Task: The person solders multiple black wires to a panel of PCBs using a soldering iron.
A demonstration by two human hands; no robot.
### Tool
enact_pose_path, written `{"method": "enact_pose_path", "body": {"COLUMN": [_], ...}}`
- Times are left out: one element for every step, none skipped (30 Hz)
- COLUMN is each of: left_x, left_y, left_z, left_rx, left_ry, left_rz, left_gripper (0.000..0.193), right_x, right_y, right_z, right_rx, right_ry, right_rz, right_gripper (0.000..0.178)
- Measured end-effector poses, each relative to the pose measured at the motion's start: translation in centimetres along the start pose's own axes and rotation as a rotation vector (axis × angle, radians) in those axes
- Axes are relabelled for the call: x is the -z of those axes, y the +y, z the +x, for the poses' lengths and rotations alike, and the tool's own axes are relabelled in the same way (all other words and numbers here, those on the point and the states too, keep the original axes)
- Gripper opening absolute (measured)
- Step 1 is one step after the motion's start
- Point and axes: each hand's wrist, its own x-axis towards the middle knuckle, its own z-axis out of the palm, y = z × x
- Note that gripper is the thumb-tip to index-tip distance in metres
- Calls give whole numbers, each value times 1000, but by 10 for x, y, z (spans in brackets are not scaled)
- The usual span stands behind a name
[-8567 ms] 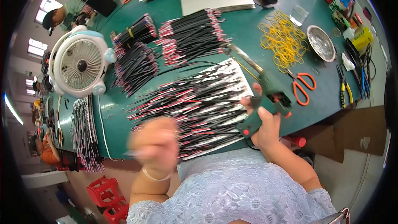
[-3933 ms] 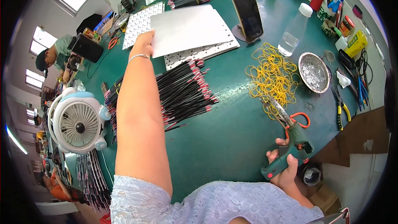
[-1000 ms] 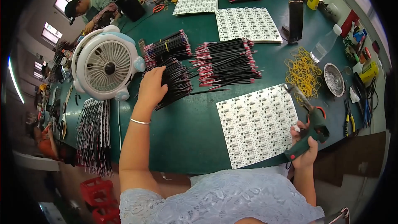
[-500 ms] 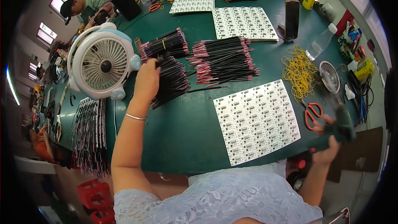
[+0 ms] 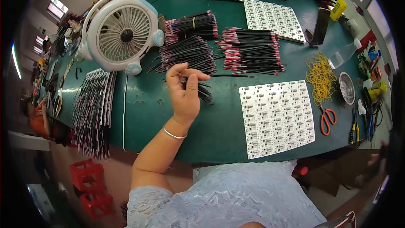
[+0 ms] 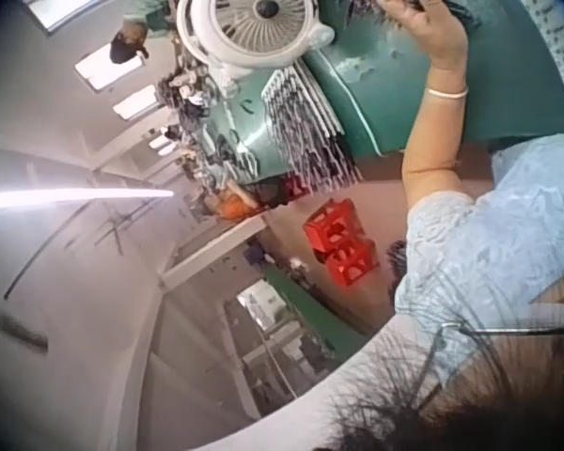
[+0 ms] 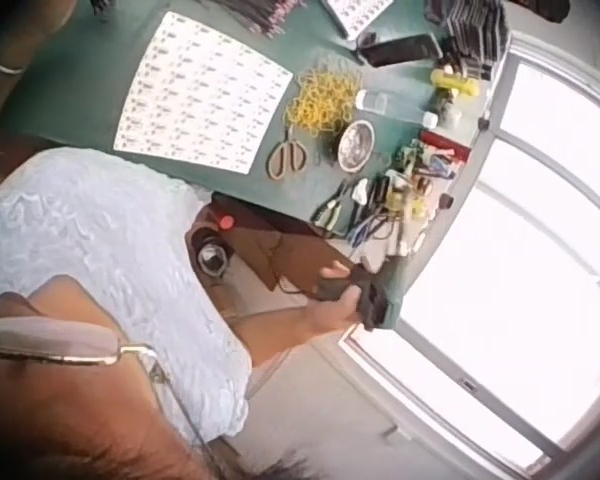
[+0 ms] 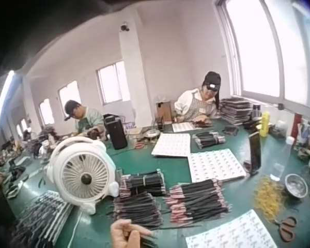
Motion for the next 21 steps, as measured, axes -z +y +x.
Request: {"method": "enact_pose_path", "body": {"left_x": [-4,-9,-11,-14,-17,-11,-11,-13,-15,-11,-12,-14,-16,-16,-17,-17,-17,-17,-17,-17,-19], "left_y": [-1,-2,-2,-3,-2,-8,-9,-11,-10,-3,3,13,22,27,25,22,19,14,11,7,2], "left_z": [-1,-3,-7,-11,-16,-20,-22,-23,-21,-17,-12,-6,1,6,6,6,5,5,5,5,5], "left_rx": [27,53,64,78,152,214,249,284,285,371,462,501,540,575,580,446,304,313,207,97,44], "left_ry": [-22,-45,-59,-71,-52,-77,-48,-22,-30,-50,-79,-107,-192,-275,-287,-403,-515,-523,-642,-759,-765], "left_rz": [-4,-9,-36,-82,-111,-28,-22,-21,-26,-47,-78,55,133,220,211,417,618,612,729,844,826], "left_gripper": [26,26,25,25,19,16,18,20,20,21,23,23,21,20,20,21,24,24,28,32,33], "right_x": [-29,-63,-95,-122,-143,-162,-178,-191,-202,-209,-212,-213,-213,-214,-216,-219,-222,-226,-228,-232,-241], "right_y": [21,49,68,79,90,96,97,95,90,83,77,73,71,70,66,63,61,62,64,65,68], "right_z": [4,8,16,18,19,20,22,24,26,32,36,41,46,52,57,62,65,68,67,67,68], "right_rx": [170,340,341,345,293,237,186,137,113,113,95,77,118,117,212,302,286,277,206,133,-13], "right_ry": [103,208,142,87,32,-24,-42,-54,-52,-49,-52,-55,-66,-50,-102,-156,-153,-145,-194,-243,-275], "right_rz": [14,28,184,325,517,704,790,876,933,935,963,991,980,976,893,807,684,679,609,539,607], "right_gripper": [54,52,49,46,46,46,45,44,44,44,46,47,50,50,52,55,66,66,70,73,77]}}
